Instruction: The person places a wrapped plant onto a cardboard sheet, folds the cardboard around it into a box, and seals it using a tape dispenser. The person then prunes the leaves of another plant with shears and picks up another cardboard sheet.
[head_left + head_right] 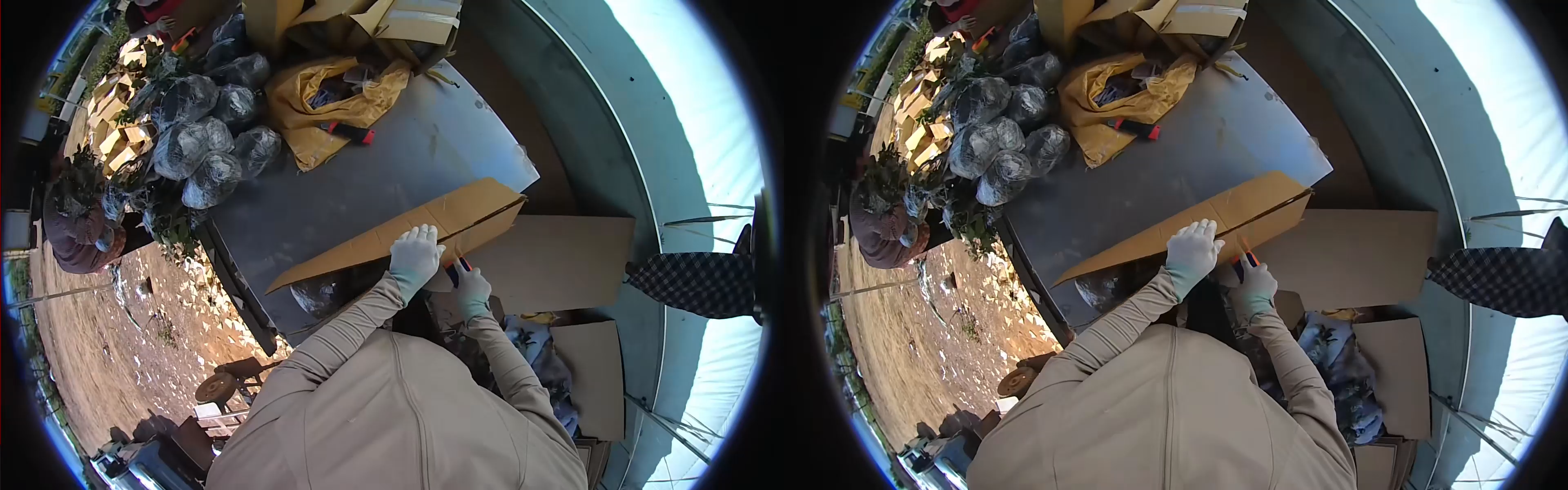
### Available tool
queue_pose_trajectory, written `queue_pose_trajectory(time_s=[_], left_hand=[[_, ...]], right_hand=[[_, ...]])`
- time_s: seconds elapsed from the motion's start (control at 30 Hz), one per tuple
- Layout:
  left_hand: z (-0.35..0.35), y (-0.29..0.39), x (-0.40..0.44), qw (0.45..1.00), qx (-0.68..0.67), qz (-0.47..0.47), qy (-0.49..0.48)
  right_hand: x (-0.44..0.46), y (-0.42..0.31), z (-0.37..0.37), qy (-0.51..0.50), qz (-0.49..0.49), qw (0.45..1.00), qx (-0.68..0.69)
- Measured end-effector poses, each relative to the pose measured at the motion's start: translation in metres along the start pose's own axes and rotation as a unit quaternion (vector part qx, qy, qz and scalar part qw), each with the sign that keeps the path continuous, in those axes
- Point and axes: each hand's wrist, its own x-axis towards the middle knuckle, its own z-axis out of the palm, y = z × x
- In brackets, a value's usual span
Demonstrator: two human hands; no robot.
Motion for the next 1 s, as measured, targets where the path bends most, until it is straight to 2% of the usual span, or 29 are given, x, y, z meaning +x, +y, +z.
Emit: queue_pose_trajectory(time_s=[0.1,0.13,0.23,0.27,0.37,0.43,0.5,0.57,0.6,0.67,0.7,0.77,0.83,0.87,1.0], left_hand=[[-0.060,0.015,0.039,0.967,-0.028,-0.049,-0.249],[-0.054,0.008,0.059,0.953,-0.096,-0.064,-0.280],[0.092,-0.062,0.090,0.952,-0.233,0.041,-0.195],[0.076,-0.066,0.109,0.916,-0.252,-0.033,-0.310],[0.064,-0.096,0.114,0.913,-0.212,-0.020,-0.347],[0.015,-0.107,0.100,0.904,-0.093,-0.049,-0.414],[-0.021,-0.139,0.072,0.904,-0.026,-0.079,-0.419],[-0.071,-0.170,0.026,0.949,-0.078,-0.134,-0.275],[-0.090,-0.182,-0.001,0.964,-0.102,-0.157,-0.192],[-0.137,-0.184,-0.041,0.963,-0.117,-0.221,-0.100],[-0.151,-0.177,-0.059,0.963,-0.135,-0.227,-0.054],[-0.169,-0.161,-0.094,0.955,-0.171,-0.238,0.038],[-0.175,-0.142,-0.123,0.970,-0.138,-0.173,0.098],[-0.177,-0.133,-0.136,0.974,-0.119,-0.142,0.128],[-0.177,-0.122,-0.193,0.964,-0.048,-0.171,0.196]], right_hand=[[0.009,0.011,-0.022,-0.032,0.020,0.999,0.033],[0.011,0.019,-0.022,-0.044,0.016,0.998,0.035],[0.016,0.019,-0.028,-0.069,0.018,0.997,0.022],[0.014,0.023,-0.028,-0.061,0.009,0.998,0.022],[0.007,0.044,-0.053,-0.071,0.019,0.997,0.035],[-0.010,0.077,-0.094,-0.071,0.026,0.987,0.143],[-0.021,0.114,-0.143,-0.041,0.032,0.973,0.223],[-0.030,0.126,-0.190,0.088,0.067,0.952,0.284],[-0.026,0.116,-0.214,0.126,0.031,0.925,0.358],[-0.011,0.088,-0.252,0.189,-0.040,0.844,0.500],[0.020,0.079,-0.237,0.269,-0.133,0.831,0.468],[0.035,-0.007,-0.265,0.225,-0.192,0.859,0.419],[0.100,-0.063,-0.217,0.221,-0.321,0.869,0.304],[0.118,-0.095,-0.197,0.197,-0.329,0.890,0.247],[0.170,-0.181,-0.141,0.106,-0.367,0.923,0.053]])
